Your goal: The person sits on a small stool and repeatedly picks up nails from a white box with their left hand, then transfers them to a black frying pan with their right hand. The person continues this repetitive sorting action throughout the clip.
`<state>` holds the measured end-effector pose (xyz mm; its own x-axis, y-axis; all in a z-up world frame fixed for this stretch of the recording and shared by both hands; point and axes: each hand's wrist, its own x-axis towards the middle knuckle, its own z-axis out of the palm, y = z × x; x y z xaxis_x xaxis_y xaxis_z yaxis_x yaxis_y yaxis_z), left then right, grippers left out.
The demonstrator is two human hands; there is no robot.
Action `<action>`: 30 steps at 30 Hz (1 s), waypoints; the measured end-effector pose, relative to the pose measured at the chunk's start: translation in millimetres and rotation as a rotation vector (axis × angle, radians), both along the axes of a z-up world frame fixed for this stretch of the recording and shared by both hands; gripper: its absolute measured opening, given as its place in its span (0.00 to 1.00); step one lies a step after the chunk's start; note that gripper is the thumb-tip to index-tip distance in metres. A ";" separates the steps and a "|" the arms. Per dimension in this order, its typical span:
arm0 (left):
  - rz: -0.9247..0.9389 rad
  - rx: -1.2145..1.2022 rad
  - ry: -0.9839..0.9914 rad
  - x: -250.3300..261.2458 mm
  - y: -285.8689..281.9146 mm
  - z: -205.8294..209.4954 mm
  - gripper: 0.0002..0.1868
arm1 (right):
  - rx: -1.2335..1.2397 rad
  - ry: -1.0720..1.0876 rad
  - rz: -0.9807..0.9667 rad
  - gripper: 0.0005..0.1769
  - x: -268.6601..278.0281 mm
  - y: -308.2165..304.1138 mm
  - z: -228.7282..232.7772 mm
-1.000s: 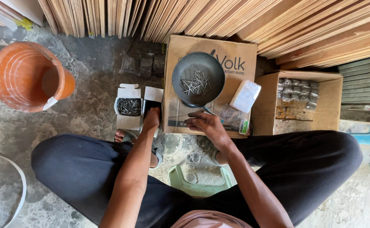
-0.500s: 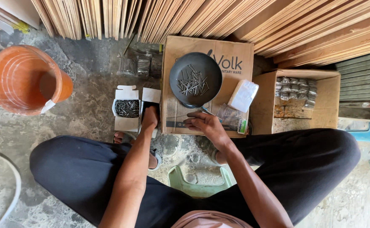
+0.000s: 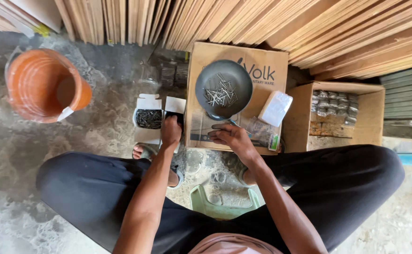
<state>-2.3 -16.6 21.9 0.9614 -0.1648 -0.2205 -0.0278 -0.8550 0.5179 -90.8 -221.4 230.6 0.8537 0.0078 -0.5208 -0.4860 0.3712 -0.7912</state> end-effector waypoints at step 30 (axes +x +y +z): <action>-0.051 -0.010 0.270 -21.7 8.6 52.9 0.13 | -0.097 -0.086 -0.286 0.19 8.9 -9.0 19.2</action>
